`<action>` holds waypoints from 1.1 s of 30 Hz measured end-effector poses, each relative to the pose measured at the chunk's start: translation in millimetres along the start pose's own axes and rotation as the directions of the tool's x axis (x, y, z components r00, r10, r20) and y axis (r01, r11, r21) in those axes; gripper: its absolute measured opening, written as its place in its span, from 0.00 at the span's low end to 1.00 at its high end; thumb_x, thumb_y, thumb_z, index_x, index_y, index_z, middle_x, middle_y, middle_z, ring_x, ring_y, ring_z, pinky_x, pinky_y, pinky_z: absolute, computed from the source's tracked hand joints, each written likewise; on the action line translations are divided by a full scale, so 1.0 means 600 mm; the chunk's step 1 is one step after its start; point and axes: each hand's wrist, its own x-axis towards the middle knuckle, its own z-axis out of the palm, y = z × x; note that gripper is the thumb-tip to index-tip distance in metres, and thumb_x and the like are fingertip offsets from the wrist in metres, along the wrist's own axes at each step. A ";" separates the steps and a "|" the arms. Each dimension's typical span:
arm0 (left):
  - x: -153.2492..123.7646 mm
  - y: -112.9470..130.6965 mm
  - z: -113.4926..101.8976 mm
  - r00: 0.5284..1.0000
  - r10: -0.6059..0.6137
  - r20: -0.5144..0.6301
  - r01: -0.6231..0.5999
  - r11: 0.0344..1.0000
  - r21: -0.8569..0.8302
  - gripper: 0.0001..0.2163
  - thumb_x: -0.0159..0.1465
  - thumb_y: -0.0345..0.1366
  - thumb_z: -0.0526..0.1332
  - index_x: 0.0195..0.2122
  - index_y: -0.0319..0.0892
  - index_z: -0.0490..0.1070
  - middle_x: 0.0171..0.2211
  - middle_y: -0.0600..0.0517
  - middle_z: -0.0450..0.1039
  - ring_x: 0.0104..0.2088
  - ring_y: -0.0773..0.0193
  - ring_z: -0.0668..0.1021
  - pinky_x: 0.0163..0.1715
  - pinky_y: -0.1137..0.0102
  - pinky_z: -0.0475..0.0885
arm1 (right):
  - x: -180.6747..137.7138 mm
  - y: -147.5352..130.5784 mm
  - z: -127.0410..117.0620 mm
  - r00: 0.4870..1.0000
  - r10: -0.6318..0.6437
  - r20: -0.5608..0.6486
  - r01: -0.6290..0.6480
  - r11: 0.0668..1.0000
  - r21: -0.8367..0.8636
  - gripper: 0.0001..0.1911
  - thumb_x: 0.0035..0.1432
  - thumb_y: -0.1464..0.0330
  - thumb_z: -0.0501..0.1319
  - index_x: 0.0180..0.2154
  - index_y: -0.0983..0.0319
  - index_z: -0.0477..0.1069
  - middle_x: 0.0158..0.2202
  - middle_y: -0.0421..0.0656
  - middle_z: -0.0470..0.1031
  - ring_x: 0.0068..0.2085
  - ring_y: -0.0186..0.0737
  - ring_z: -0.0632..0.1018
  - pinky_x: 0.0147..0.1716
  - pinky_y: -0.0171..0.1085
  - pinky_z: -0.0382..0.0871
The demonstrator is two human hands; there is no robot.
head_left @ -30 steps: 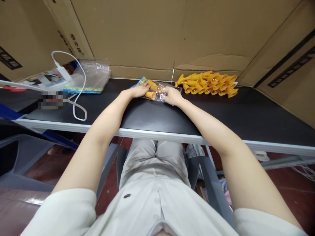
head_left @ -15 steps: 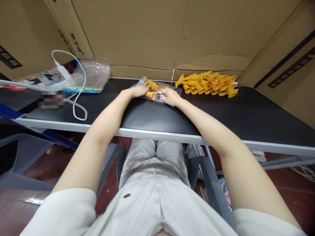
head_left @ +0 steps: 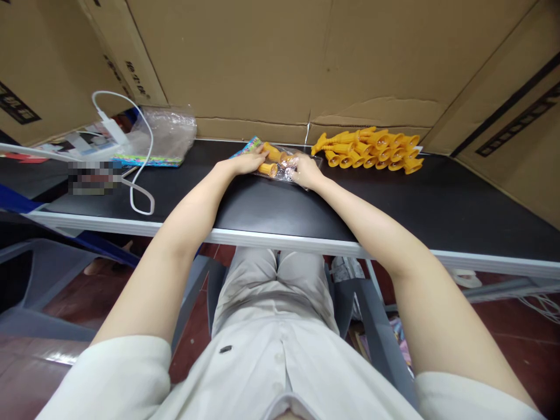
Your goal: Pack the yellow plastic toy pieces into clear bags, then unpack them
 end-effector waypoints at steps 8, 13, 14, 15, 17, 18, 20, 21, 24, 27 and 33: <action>0.009 -0.009 0.004 1.000 0.003 0.013 -0.003 0.999 0.045 0.34 0.80 0.42 0.36 0.83 0.34 0.50 0.85 0.46 0.41 0.83 0.59 0.47 0.79 0.69 0.42 | -0.008 -0.010 -0.009 0.994 0.087 0.058 -0.085 0.996 -0.039 0.23 0.67 0.75 0.56 0.56 0.63 0.83 0.66 0.55 0.78 0.66 0.64 0.78 0.65 0.57 0.74; 0.013 -0.015 0.005 1.000 -0.011 0.007 0.011 0.999 0.038 0.34 0.80 0.42 0.36 0.83 0.33 0.50 0.85 0.45 0.40 0.83 0.60 0.47 0.79 0.69 0.42 | -0.002 0.000 0.000 0.997 0.046 0.066 -0.046 0.999 -0.015 0.28 0.69 0.73 0.55 0.67 0.63 0.75 0.70 0.56 0.74 0.70 0.64 0.74 0.66 0.62 0.73; 0.013 -0.015 0.005 1.000 -0.020 0.006 0.020 0.999 0.034 0.34 0.80 0.42 0.36 0.83 0.33 0.49 0.84 0.45 0.40 0.83 0.60 0.46 0.79 0.70 0.42 | -0.001 0.001 0.000 0.996 0.050 0.075 -0.049 0.999 -0.009 0.28 0.70 0.72 0.55 0.68 0.62 0.74 0.71 0.57 0.73 0.71 0.65 0.73 0.66 0.64 0.73; 0.012 -0.014 0.005 1.000 -0.029 0.006 0.029 0.999 0.031 0.34 0.81 0.42 0.36 0.83 0.32 0.49 0.84 0.45 0.40 0.83 0.61 0.46 0.79 0.71 0.42 | 0.000 0.001 -0.001 0.995 0.054 0.087 -0.053 0.999 -0.003 0.28 0.71 0.71 0.56 0.69 0.62 0.73 0.72 0.57 0.72 0.72 0.66 0.73 0.65 0.66 0.73; 0.009 -0.011 0.003 0.998 -0.056 0.005 0.056 0.998 0.024 0.34 0.81 0.43 0.35 0.83 0.32 0.48 0.84 0.45 0.40 0.83 0.62 0.46 0.78 0.72 0.42 | -0.001 -0.001 -0.005 0.991 0.067 0.114 -0.067 0.998 -0.004 0.29 0.72 0.71 0.56 0.70 0.61 0.72 0.74 0.57 0.70 0.73 0.68 0.72 0.66 0.69 0.72; 0.008 -0.009 0.003 0.997 -0.071 0.002 0.071 0.997 0.017 0.34 0.82 0.44 0.34 0.83 0.32 0.47 0.85 0.46 0.40 0.83 0.62 0.46 0.78 0.73 0.42 | -0.002 -0.003 -0.009 0.989 0.074 0.125 -0.073 0.997 -0.012 0.29 0.72 0.71 0.56 0.71 0.61 0.71 0.74 0.57 0.69 0.73 0.68 0.71 0.67 0.70 0.71; 0.005 -0.005 0.001 0.996 -0.091 -0.006 0.091 0.996 -0.011 0.34 0.82 0.46 0.34 0.84 0.33 0.47 0.85 0.47 0.40 0.83 0.62 0.47 0.78 0.73 0.42 | -0.005 -0.008 -0.019 0.987 0.085 0.135 -0.080 0.996 -0.045 0.28 0.73 0.71 0.55 0.71 0.63 0.71 0.74 0.58 0.69 0.73 0.67 0.71 0.68 0.68 0.69; 0.003 -0.004 0.000 0.996 -0.091 -0.010 0.091 0.995 -0.030 0.34 0.82 0.47 0.34 0.84 0.33 0.47 0.85 0.47 0.39 0.83 0.62 0.47 0.79 0.72 0.42 | -0.006 -0.009 -0.024 0.986 0.097 0.135 -0.088 0.993 -0.073 0.27 0.73 0.71 0.55 0.69 0.64 0.72 0.73 0.59 0.70 0.72 0.66 0.72 0.69 0.67 0.68; 0.001 0.000 -0.002 0.996 -0.087 -0.008 0.086 0.994 -0.067 0.34 0.82 0.46 0.35 0.84 0.35 0.45 0.85 0.46 0.39 0.83 0.60 0.47 0.79 0.69 0.42 | -0.008 -0.005 -0.041 0.983 0.146 0.110 -0.124 0.974 -0.187 0.21 0.71 0.73 0.52 0.57 0.68 0.80 0.64 0.62 0.78 0.66 0.67 0.77 0.66 0.63 0.70; -0.004 0.006 -0.005 0.994 -0.110 0.000 0.109 0.992 -0.058 0.34 0.82 0.45 0.35 0.84 0.34 0.43 0.85 0.46 0.39 0.83 0.61 0.45 0.79 0.70 0.42 | -0.007 0.018 -0.058 0.983 0.186 -0.004 -0.180 0.947 -0.267 0.20 0.70 0.74 0.51 0.51 0.69 0.81 0.59 0.64 0.79 0.63 0.68 0.77 0.63 0.64 0.69; -0.016 0.012 -0.013 0.986 -0.165 0.017 0.165 0.984 -0.063 0.35 0.82 0.45 0.34 0.84 0.29 0.38 0.85 0.44 0.35 0.84 0.61 0.43 0.79 0.71 0.39 | -0.021 0.063 -0.101 0.912 0.357 -0.201 -0.408 0.836 -0.368 0.23 0.69 0.77 0.53 0.60 0.73 0.75 0.65 0.66 0.74 0.67 0.66 0.71 0.66 0.65 0.62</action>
